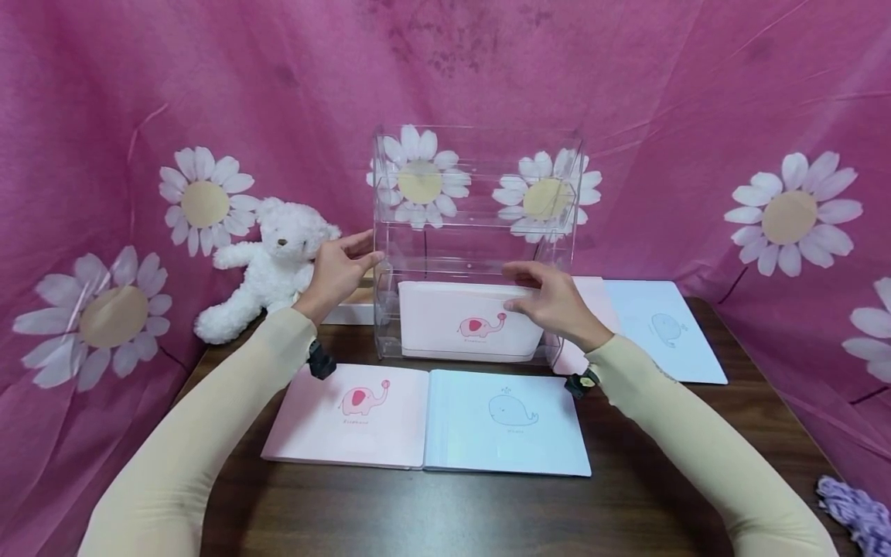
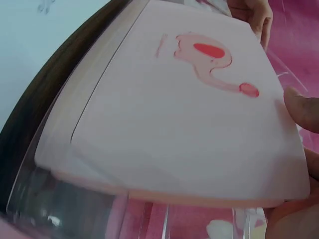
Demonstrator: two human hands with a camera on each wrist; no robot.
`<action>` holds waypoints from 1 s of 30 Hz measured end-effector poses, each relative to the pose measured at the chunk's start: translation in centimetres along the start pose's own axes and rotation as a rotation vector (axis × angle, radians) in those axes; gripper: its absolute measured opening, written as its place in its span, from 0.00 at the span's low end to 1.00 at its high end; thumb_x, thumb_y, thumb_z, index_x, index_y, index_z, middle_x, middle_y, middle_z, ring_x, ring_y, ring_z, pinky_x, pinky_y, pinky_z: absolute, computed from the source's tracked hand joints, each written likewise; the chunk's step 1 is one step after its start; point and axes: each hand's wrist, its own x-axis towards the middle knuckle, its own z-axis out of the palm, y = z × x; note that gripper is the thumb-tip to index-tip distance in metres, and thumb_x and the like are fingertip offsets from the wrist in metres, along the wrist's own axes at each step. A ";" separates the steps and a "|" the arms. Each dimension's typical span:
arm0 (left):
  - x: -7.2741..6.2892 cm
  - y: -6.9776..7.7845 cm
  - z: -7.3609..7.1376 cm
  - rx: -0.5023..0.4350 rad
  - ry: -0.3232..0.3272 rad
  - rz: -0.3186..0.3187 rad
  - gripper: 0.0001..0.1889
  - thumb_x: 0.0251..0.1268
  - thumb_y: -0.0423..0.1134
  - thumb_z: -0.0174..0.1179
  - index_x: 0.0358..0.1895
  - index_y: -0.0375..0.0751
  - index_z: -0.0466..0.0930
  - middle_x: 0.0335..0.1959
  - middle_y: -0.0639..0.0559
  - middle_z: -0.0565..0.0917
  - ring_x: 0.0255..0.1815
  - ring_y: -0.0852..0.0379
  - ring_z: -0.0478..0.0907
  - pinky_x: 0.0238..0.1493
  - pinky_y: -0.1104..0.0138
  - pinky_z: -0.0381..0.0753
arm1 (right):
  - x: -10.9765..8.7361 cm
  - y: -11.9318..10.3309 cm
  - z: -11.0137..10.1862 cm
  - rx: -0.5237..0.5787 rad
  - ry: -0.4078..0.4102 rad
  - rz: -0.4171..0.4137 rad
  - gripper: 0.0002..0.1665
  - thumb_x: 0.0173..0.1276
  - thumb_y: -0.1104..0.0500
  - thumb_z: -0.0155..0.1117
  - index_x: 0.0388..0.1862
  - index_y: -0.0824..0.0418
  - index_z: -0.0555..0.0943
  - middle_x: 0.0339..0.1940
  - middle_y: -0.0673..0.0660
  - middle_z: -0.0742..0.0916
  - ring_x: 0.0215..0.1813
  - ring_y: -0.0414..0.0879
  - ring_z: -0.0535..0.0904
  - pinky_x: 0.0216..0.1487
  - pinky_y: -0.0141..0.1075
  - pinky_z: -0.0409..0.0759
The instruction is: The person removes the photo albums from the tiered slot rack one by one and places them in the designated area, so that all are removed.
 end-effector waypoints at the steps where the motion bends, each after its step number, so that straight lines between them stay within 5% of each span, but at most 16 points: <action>1: 0.0 0.0 0.0 0.002 0.002 0.003 0.29 0.67 0.40 0.68 0.71 0.45 0.74 0.66 0.45 0.82 0.66 0.53 0.81 0.64 0.63 0.83 | 0.0 -0.1 0.1 0.005 -0.002 -0.002 0.33 0.59 0.62 0.79 0.65 0.58 0.80 0.62 0.58 0.86 0.64 0.55 0.83 0.68 0.49 0.81; 12: 0.1 0.1 0.1 0.002 0.001 0.005 0.29 0.68 0.38 0.68 0.71 0.43 0.73 0.66 0.43 0.82 0.65 0.52 0.82 0.63 0.63 0.83 | 0.4 0.0 1.2 0.032 -0.071 0.035 0.31 0.58 0.58 0.80 0.62 0.58 0.83 0.60 0.59 0.88 0.64 0.53 0.83 0.66 0.50 0.82; 16: 0.0 0.0 0.0 0.010 0.007 -0.010 0.29 0.68 0.39 0.68 0.71 0.46 0.74 0.65 0.45 0.82 0.65 0.52 0.82 0.64 0.62 0.83 | 0.2 0.5 1.9 0.007 -0.092 0.103 0.31 0.60 0.54 0.79 0.63 0.53 0.82 0.61 0.57 0.87 0.55 0.51 0.85 0.51 0.41 0.85; 19: 0.0 0.0 0.0 0.010 0.003 -0.012 0.29 0.68 0.40 0.68 0.71 0.46 0.74 0.66 0.44 0.82 0.66 0.52 0.81 0.64 0.62 0.83 | -0.1 0.8 2.4 -0.006 -0.086 0.143 0.30 0.61 0.53 0.78 0.63 0.50 0.82 0.61 0.56 0.87 0.47 0.49 0.83 0.40 0.36 0.78; 30: 0.1 -0.1 0.0 0.003 0.002 0.009 0.29 0.68 0.39 0.68 0.71 0.44 0.74 0.66 0.42 0.81 0.66 0.51 0.81 0.64 0.63 0.83 | -0.2 0.7 3.0 0.105 -0.016 0.227 0.23 0.61 0.57 0.78 0.57 0.51 0.86 0.57 0.54 0.89 0.58 0.48 0.83 0.52 0.38 0.81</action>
